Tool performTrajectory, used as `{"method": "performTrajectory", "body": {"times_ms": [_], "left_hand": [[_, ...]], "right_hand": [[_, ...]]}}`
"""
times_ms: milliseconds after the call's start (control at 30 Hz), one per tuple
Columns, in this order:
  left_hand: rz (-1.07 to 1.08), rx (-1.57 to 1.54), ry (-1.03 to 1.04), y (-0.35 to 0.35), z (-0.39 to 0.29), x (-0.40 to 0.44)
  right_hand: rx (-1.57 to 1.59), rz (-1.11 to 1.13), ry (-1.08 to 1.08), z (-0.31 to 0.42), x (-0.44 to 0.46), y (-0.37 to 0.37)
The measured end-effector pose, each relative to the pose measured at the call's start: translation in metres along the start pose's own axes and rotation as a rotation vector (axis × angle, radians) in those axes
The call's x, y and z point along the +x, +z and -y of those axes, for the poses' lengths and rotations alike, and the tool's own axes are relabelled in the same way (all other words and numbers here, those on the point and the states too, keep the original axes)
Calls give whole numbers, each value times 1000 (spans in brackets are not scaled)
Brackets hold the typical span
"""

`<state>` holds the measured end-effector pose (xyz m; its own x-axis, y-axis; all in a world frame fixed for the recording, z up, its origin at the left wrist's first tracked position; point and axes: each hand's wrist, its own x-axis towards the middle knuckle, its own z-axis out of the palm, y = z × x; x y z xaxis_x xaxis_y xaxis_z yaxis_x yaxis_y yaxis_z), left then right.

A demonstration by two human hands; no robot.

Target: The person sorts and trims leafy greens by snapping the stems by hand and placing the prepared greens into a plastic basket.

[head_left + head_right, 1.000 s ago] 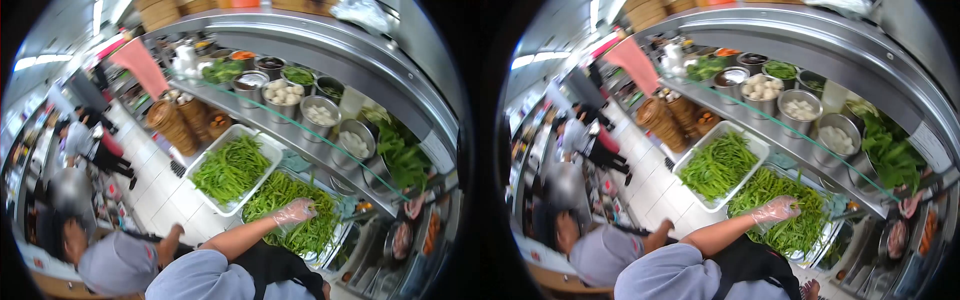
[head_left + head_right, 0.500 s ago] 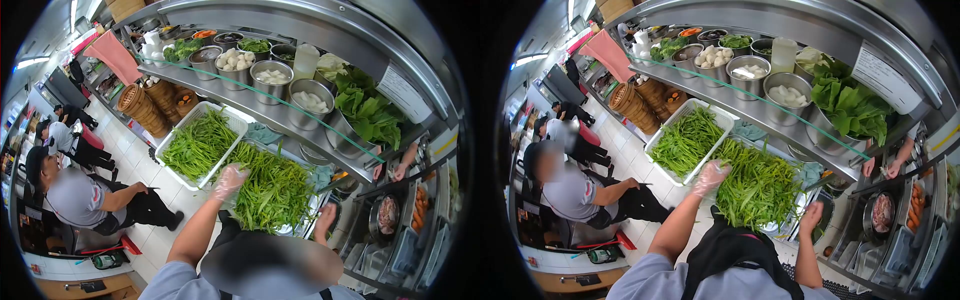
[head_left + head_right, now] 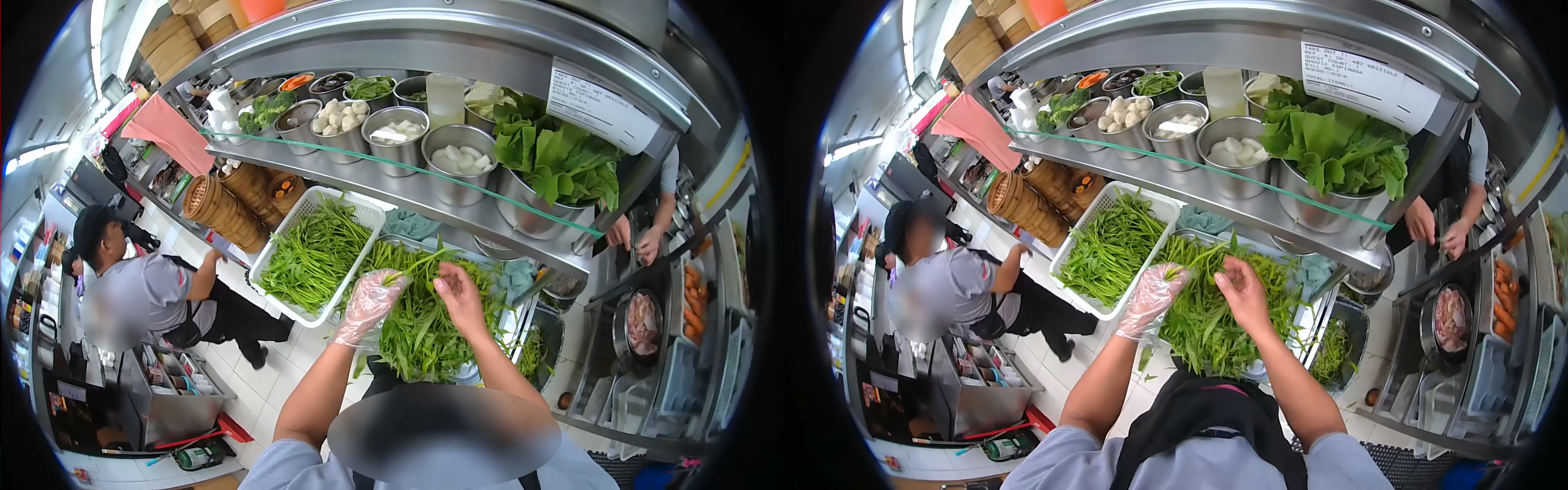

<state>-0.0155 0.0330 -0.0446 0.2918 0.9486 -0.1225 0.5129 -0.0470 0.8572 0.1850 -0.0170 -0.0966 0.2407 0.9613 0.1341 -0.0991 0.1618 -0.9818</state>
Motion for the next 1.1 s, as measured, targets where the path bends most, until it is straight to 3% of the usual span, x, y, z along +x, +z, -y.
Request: {"method": "performTrajectory", "body": {"times_ms": [67,100,133,200,267,300,400,500,600,667,700,800,833,867,933,1000,1100], "left_hand": [[-79,51,172,6,-14,-9],[-13,34,205,7,-10,-5],[-56,178,332,10,-6,-7],[-74,207,430,16,3,-10],[18,233,371,15,-10,-16],[25,268,375,26,15,-10],[179,371,111,29,29,-16],[301,512,67,41,66,-10],[274,507,194,47,102,0],[289,401,239,18,68,-6],[173,439,227,13,51,-7],[-7,75,191,-14,-13,-15],[-15,-144,25,-16,-36,-18],[-58,-156,37,-20,-53,-22],[-163,-66,341,-12,-87,-29],[-28,-76,223,-1,-118,-43],[88,29,438,31,-131,-45]], "right_hand": [[36,-8,-61,12,1,5],[46,3,-70,20,2,4],[63,27,-83,24,5,6],[-15,139,-22,14,6,-7],[-15,82,-85,23,-2,-9],[11,49,-86,27,-6,-11],[70,-108,-129,41,-14,-23],[239,-154,-100,60,-14,-35],[426,-214,8,70,-10,-43],[439,-268,52,74,-12,-44],[524,-261,73,71,-14,-48],[547,-293,83,72,-21,-60],[559,-262,96,71,-22,-62],[576,-219,106,70,-23,-64],[578,-226,117,73,-28,-68],[577,-163,153,75,-35,-74],[565,-94,179,82,-46,-76]]}}
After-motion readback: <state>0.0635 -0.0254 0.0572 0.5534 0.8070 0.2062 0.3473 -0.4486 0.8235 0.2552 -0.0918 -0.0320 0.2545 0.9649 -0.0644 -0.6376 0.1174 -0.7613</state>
